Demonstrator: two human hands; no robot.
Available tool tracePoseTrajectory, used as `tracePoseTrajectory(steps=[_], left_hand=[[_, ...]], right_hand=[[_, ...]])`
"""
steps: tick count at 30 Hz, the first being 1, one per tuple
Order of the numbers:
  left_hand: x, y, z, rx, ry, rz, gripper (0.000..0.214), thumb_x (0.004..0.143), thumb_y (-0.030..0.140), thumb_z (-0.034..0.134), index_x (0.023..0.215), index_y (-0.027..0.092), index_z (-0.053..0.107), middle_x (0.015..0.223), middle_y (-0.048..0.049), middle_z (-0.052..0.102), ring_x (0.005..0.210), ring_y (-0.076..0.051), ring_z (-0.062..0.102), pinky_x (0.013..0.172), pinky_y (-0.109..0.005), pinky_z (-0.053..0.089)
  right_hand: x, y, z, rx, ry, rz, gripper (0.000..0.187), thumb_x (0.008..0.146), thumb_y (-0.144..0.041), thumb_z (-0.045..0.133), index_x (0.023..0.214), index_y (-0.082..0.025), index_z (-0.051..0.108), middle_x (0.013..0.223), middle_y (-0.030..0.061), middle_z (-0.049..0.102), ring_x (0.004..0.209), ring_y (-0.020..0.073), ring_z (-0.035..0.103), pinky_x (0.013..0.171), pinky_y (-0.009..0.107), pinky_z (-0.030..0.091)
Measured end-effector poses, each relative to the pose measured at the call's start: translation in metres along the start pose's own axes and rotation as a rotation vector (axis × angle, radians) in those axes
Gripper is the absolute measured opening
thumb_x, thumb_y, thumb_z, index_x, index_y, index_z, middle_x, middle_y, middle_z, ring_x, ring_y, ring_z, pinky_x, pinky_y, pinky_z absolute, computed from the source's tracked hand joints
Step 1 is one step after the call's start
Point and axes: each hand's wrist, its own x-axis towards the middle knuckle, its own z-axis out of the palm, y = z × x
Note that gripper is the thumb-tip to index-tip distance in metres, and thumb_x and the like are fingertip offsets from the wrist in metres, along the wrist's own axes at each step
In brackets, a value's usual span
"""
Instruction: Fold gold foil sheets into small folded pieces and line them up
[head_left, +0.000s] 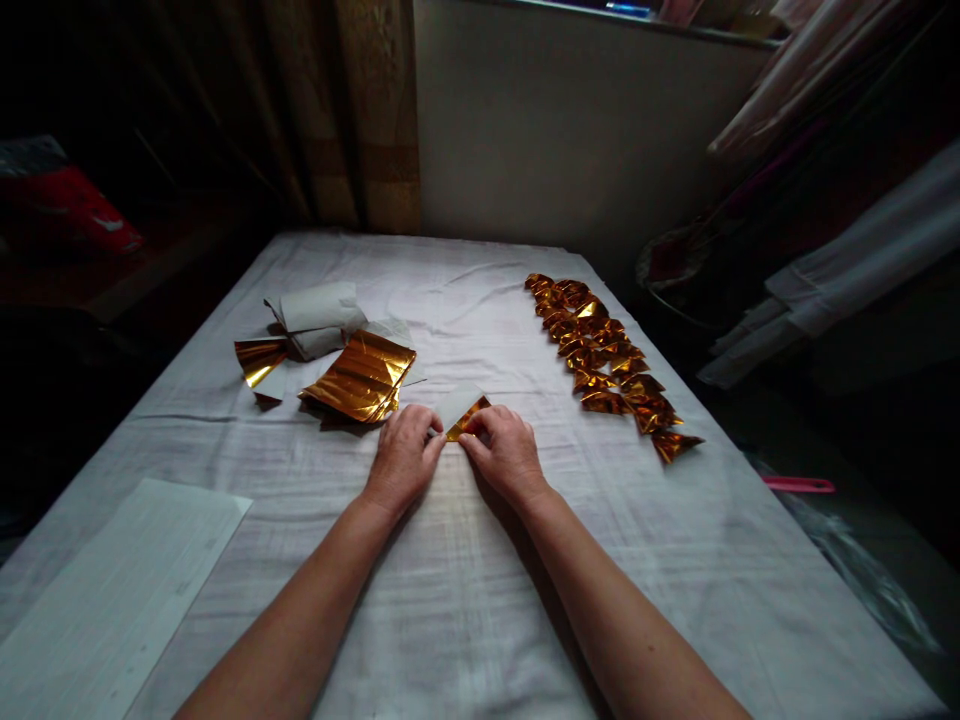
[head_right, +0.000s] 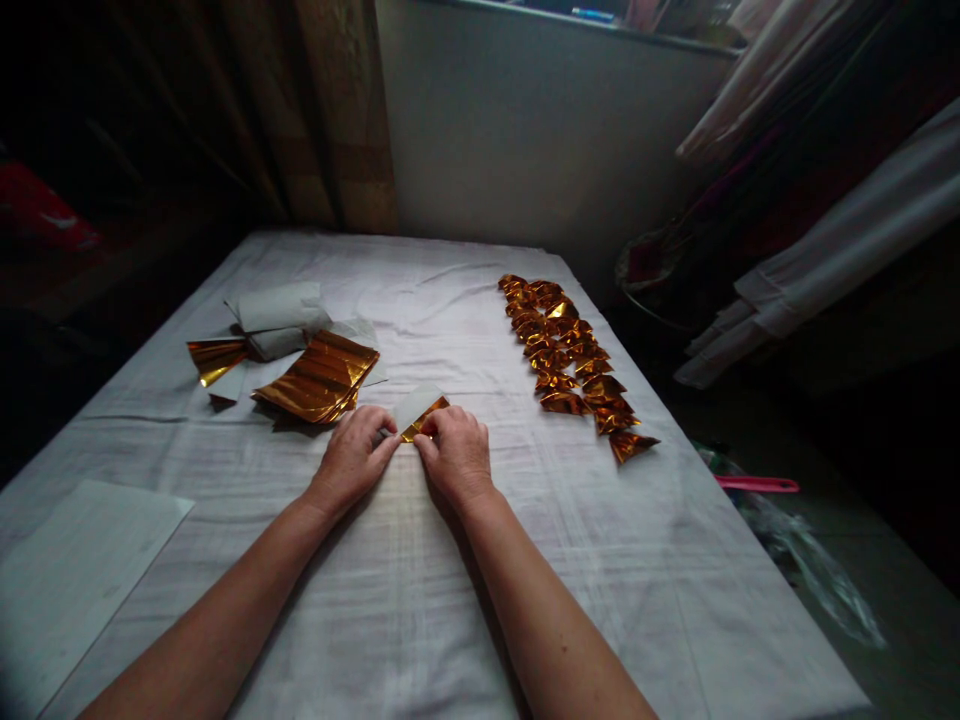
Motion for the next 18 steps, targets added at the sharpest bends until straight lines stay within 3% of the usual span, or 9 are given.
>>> tracePoseTrajectory(steps=[5, 9, 13, 18], left_hand=[[-0.001, 0.001, 0.002, 0.008, 0.027, 0.037, 0.014, 0.087, 0.020, 0.063, 0.094, 0.028, 0.071, 0.094, -0.0020, 0.063, 0.091, -0.020, 0.056, 0.083, -0.036, 0.045], [-0.002, 0.004, 0.000, 0.031, 0.014, 0.059, 0.018, 0.088, 0.021, 0.063, 0.097, 0.032, 0.075, 0.094, -0.0021, 0.064, 0.092, -0.020, 0.056, 0.082, -0.035, 0.044], [-0.005, 0.009, -0.004, 0.087, 0.009, 0.094, 0.019, 0.087, 0.025, 0.065, 0.103, 0.031, 0.074, 0.098, -0.0035, 0.064, 0.096, -0.022, 0.056, 0.084, -0.038, 0.043], [-0.004, 0.013, -0.006, 0.139, -0.004, 0.121, 0.017, 0.084, 0.032, 0.070, 0.101, 0.029, 0.074, 0.103, -0.0035, 0.066, 0.098, -0.023, 0.058, 0.084, -0.039, 0.042]], right_hand=[[0.001, 0.019, -0.007, 0.197, -0.030, -0.090, 0.008, 0.081, -0.014, 0.061, 0.080, -0.022, 0.063, 0.086, 0.0020, 0.066, 0.085, 0.0181, 0.060, 0.079, 0.030, 0.045], [-0.003, 0.027, -0.006, 0.271, 0.064, -0.131, 0.015, 0.084, -0.014, 0.052, 0.082, -0.023, 0.064, 0.090, 0.0040, 0.068, 0.089, 0.0188, 0.062, 0.084, 0.031, 0.048], [-0.004, 0.029, -0.003, 0.162, 0.184, -0.061, 0.028, 0.078, -0.010, 0.050, 0.095, -0.022, 0.068, 0.108, 0.0080, 0.069, 0.104, 0.0230, 0.059, 0.094, 0.038, 0.045], [-0.001, 0.029, -0.004, 0.003, 0.157, 0.037, 0.038, 0.075, -0.011, 0.053, 0.110, -0.021, 0.067, 0.122, 0.0083, 0.066, 0.112, 0.0255, 0.055, 0.095, 0.040, 0.040]])
